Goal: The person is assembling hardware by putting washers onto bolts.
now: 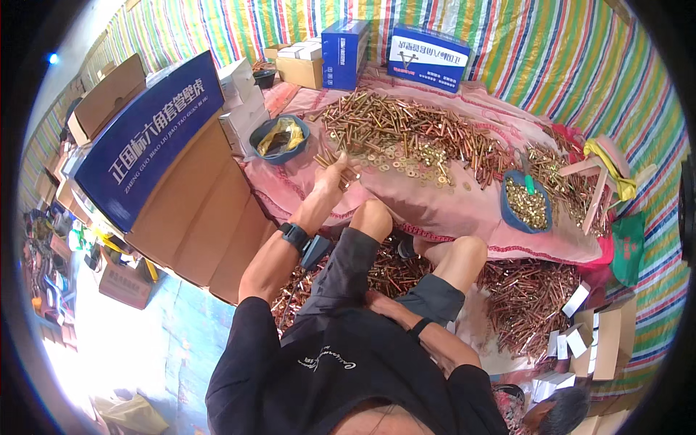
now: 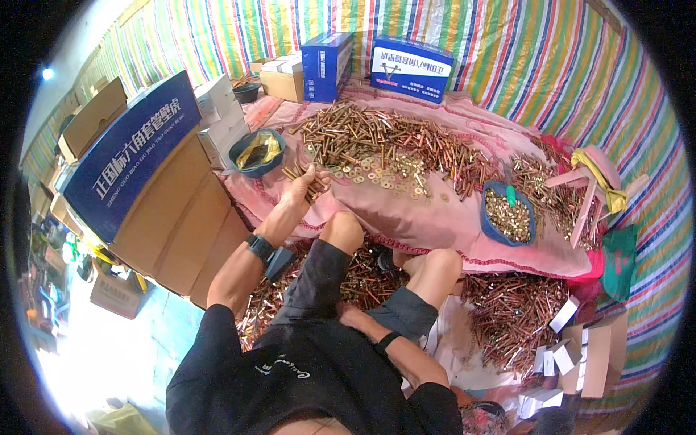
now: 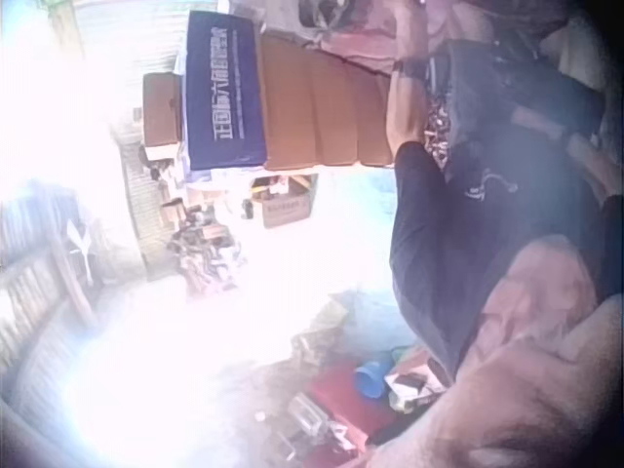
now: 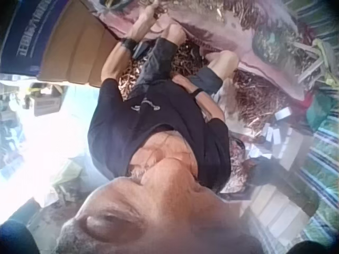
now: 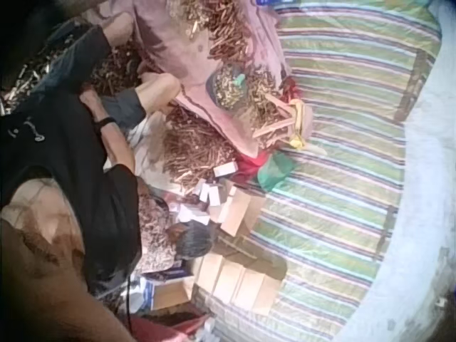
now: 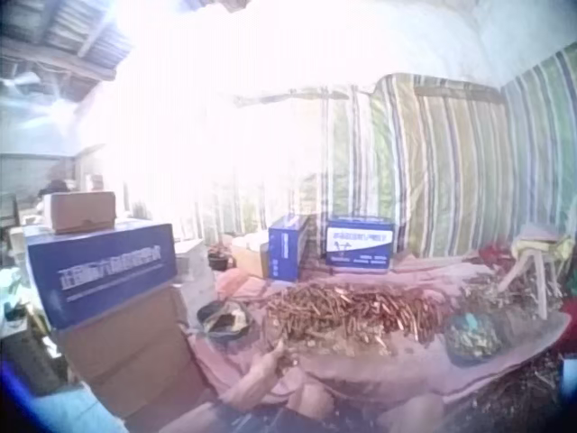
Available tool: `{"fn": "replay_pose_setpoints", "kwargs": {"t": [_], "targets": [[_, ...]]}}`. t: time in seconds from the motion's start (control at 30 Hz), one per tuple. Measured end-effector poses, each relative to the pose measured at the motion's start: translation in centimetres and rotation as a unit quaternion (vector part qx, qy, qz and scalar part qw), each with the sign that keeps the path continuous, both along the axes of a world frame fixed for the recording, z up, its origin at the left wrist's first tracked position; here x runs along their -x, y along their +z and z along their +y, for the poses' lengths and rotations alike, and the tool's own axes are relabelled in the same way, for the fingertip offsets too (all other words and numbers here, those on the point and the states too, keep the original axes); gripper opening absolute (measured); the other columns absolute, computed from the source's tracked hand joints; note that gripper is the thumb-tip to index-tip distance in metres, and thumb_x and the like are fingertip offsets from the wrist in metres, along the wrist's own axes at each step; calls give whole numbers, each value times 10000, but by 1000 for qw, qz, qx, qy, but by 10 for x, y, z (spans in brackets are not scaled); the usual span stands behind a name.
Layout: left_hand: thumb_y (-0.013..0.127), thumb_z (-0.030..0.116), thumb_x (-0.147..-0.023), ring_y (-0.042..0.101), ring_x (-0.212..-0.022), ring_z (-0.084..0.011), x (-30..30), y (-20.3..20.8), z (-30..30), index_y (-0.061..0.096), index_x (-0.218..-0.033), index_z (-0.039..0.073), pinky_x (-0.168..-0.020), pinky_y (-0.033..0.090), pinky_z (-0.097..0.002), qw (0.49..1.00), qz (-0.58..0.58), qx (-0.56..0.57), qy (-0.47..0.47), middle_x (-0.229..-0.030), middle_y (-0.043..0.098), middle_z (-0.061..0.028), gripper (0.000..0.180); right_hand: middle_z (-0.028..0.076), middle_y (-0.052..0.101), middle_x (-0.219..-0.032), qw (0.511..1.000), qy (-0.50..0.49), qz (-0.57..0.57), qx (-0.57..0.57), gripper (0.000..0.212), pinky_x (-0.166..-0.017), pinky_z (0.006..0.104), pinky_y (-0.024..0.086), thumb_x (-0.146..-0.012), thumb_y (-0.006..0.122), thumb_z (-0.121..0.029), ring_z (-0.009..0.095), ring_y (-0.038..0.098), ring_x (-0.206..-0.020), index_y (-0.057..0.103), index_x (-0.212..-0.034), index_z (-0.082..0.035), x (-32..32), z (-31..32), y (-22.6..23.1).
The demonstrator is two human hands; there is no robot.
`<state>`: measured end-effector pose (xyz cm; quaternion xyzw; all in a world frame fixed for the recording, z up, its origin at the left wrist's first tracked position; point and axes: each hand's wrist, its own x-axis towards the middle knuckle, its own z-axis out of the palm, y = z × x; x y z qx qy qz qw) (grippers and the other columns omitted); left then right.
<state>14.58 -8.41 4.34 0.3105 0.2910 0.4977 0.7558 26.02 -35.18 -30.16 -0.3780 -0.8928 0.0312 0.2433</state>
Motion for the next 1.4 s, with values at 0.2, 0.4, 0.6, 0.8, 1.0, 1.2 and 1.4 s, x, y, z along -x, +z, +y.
{"fn": "replay_pose_setpoints", "kwargs": {"t": [0.2,0.4,0.6,0.8,1.0,1.2,1.4], "targets": [[621,170,-1032,743,-850,-267,17,17,-1,545,-1190,9,-708,643,-374,999,5,-33,-17,-1047,730,-194,238,224,662,-1062,921,-138,15,364,236,-840,506,521,-929,612,-114,383,640,-961,654,-1132,-3,2,3,43],[630,194,-1029,747,-807,-273,27,25,-11,541,-1199,23,-635,637,-343,1000,13,5,8,-1055,730,-203,257,222,514,-1489,874,-43,165,454,507,-1116,421,424,-1015,545,-214,385,537,-1318,470,-1485,-38,-20,-14,43],[670,300,-1007,745,-794,-207,60,5,6,579,-1195,106,-571,524,-315,997,71,10,-26,-1021,765,-110,285,215,602,-1387,904,-40,80,419,478,-1065,442,453,-1003,576,-344,386,592,-1242,585,-1367,-34,-16,-24,109],[676,241,-1003,744,-858,-253,93,52,-1,584,-1256,41,-723,617,-380,998,49,-46,-19,-1042,746,-162,335,245,686,-1227,832,-104,-49,543,647,-962,468,515,-917,643,-588,404,659,-1126,663,-1272,-48,-6,-3,219],[665,277,-1011,733,-959,-262,124,98,-15,529,-1361,-22,-823,614,-382,988,10,-152,-22,-1117,721,-201,480,260,716,-1092,846,-75,-50,526,546,-915,468,539,-929,636,-453,407,691,-1026,679,-1236,-4,-41,10,260],[662,270,-1016,743,-923,-259,135,122,-66,518,-1372,-8,-798,617,-381,988,22,-149,5,-1066,735,-199,474,211,736,-1087,819,-203,-65,532,500,-887,438,539,-930,683,-411,317,704,-1029,694,-1224,-8,-111,54,326],[623,278,-1038,743,-910,-226,126,109,-98,517,-1393,15,-782,601,-345,991,44,-117,-37,-1069,738,-165,455,244,700,-1231,839,-266,-14,474,566,-979,413,525,-939,666,-392,339,679,-1145,646,-1296,47,-163,70,323]]}}
